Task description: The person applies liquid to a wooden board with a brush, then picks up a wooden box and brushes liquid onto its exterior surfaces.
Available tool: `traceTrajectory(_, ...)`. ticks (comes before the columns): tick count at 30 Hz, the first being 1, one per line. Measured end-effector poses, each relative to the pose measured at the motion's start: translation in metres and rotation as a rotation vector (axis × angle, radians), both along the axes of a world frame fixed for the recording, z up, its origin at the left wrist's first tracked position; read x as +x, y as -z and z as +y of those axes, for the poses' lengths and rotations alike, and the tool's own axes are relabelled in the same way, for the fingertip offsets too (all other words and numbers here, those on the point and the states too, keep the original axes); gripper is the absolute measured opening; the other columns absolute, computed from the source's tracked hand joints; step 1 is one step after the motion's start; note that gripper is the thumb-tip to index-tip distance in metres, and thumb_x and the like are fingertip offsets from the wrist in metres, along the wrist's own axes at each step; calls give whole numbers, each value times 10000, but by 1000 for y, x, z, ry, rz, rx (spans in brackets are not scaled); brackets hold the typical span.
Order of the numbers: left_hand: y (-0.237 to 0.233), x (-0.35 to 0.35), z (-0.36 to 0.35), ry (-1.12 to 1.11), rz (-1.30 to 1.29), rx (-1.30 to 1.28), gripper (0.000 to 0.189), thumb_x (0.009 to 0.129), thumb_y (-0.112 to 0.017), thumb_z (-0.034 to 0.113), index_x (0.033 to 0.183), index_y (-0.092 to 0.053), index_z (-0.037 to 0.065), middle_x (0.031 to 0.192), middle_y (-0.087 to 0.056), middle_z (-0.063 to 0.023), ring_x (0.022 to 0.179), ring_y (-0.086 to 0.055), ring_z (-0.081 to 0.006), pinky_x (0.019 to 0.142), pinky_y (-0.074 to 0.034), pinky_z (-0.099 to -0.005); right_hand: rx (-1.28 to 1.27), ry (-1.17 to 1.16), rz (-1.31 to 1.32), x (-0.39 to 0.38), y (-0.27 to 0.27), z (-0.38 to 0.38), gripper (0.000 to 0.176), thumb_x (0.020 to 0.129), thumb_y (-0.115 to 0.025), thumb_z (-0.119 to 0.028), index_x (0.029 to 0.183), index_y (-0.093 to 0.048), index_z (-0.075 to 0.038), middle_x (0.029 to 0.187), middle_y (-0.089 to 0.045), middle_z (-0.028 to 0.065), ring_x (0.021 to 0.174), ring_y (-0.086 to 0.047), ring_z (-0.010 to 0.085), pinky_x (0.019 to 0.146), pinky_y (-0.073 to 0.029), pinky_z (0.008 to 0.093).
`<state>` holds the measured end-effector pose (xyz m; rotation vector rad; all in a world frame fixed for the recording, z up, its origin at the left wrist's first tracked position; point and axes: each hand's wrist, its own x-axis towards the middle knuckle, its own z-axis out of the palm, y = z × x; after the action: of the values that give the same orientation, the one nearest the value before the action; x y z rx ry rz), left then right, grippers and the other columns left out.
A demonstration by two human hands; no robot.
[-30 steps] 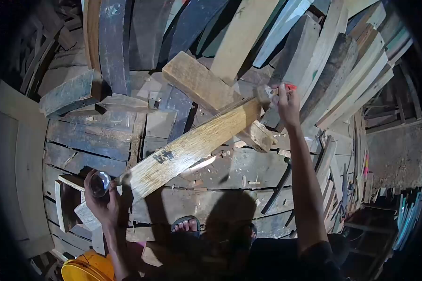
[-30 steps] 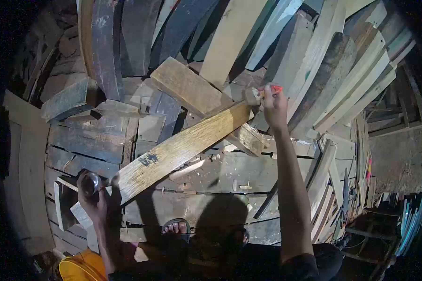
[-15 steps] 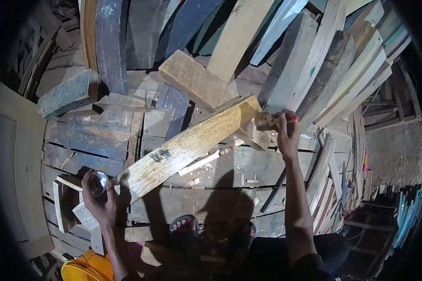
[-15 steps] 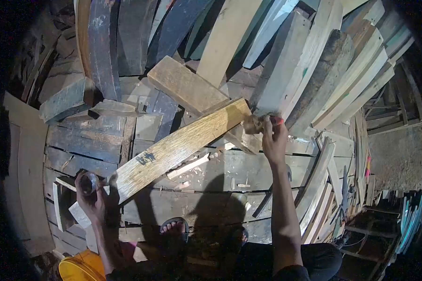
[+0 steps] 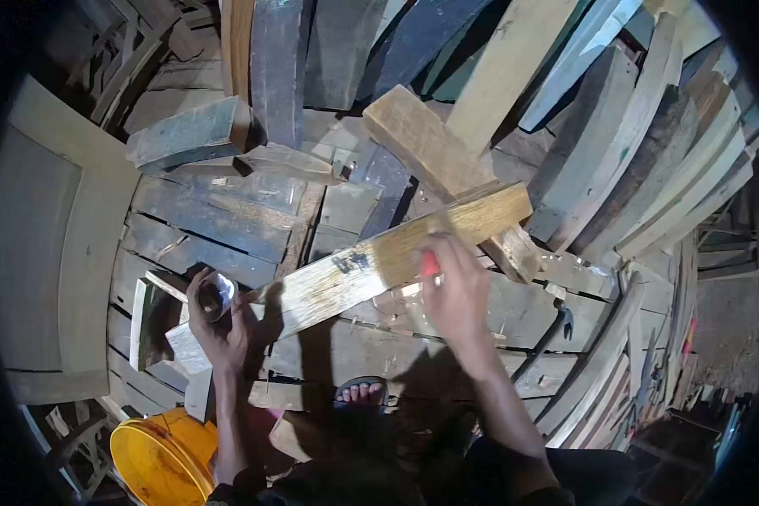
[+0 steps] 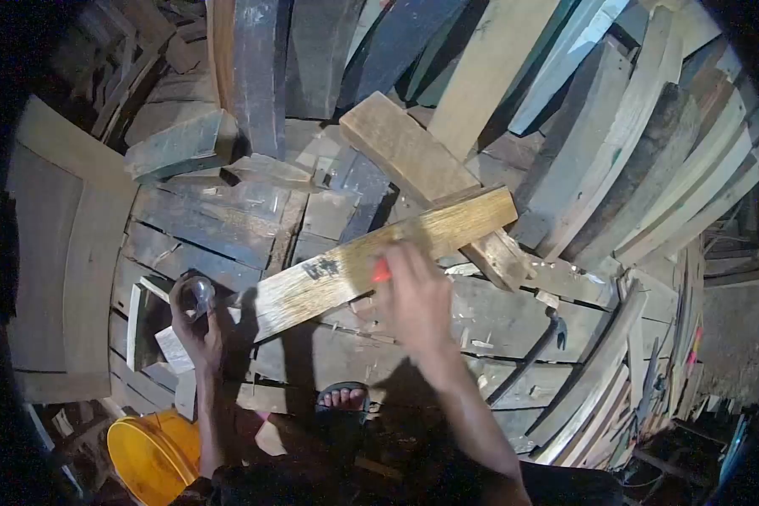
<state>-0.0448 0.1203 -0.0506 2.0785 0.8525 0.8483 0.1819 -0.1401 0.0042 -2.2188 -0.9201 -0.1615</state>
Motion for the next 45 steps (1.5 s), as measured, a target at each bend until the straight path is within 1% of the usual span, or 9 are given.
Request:
traceTrajectory(6, 7, -9, 2, -70, -138, 11, 491, 1035, -656, 170, 1472, -511, -1, 1414, -586, -161, 1303, -556, -273, 1116, -440, -402, 189, -293, 21, -131, 14, 71, 502, 776, -783, -75, 1260, -665, -139, 1278, -655, 110, 1023, -747, 270, 750, -686, 336)
traceTrajectory(9, 13, -12, 5, -65, -191, 45, 498, 1060, -641, 187, 1498, -492, 2, 1449, -552, -154, 1356, -524, -278, 1165, -407, -415, 434, -432, 403, -139, 11, 84, 312, 900, -742, -12, 1193, -686, -105, 1146, -734, 116, 1083, -742, 299, 841, -639, 387)
traceTrajectory(14, 1, -9, 0, -103, -103, 11, 537, 1028, -702, 179, 1497, -498, 15, 1353, -592, -149, 1241, -581, -249, 1047, -510, -375, 671, -21, 932, -68, 17, 48, 200, 1113, -588, -159, 1134, -672, 22, 1064, -723, 84, 980, -698, 143, 849, -578, 332)
traceTrajectory(24, -1, -5, 1, -54, -164, 7, 516, 992, -692, 77, 1471, -512, 6, 1256, -637, -132, 1147, -610, -210, 1011, -502, -350, 121, -44, -113, -3, -4, 16, 59, 948, -705, -64, 1004, -710, -44, 1152, -760, 109, 1021, -756, 270, 868, -611, 399)
traceTrajectory(31, 8, -13, 6, -60, -184, 24, 535, 1007, -697, 113, 1491, -498, 4, 1361, -588, -151, 1240, -586, -243, 1051, -503, -374, 212, -446, 73, -148, 16, 110, 323, 753, -771, -2, 1046, -720, -129, 1145, -709, 29, 1224, -686, 265, 833, -679, 389)
traceTrajectory(36, 5, -12, 3, -72, -200, -39, 521, 1047, -666, 135, 1518, -471, 24, 1497, -532, -149, 1370, -519, -258, 1147, -438, -404, 712, -264, 628, -133, 34, 122, 150, 1031, -630, -78, 1177, -662, -62, 1101, -710, 113, 910, -719, 225, 761, -597, 358)
traceTrajectory(39, 10, -16, 6, -81, -127, 61, 509, 1055, -656, 145, 1512, -473, 19, 1498, -530, -147, 1367, -522, -258, 1147, -437, -405, 754, 146, 928, -79, 42, 79, 179, 1133, -551, -175, 1173, -611, -11, 1060, -697, 93, 987, -665, 128, 760, -544, 243)
traceTrajectory(42, 1, -10, 4, -87, -158, -4, 512, 1022, -675, 134, 1485, -495, 11, 1386, -575, -142, 1267, -564, -244, 1082, -470, -378, 912, 311, 749, -33, 25, 42, 173, 1130, -538, -141, 1111, -637, 0, 1053, -705, 94, 990, -676, 149, 804, -569, 291)
traceTrajectory(45, 2, -6, 1, -103, -179, -38, 518, 998, -700, 120, 1468, -515, 7, 1316, -630, -134, 1198, -594, -223, 1042, -484, -359, 566, 287, 214, -3, 13, 15, 143, 1100, -562, -93, 1073, -659, 9, 1039, -706, 111, 1016, -695, 197, 867, -590, 368)
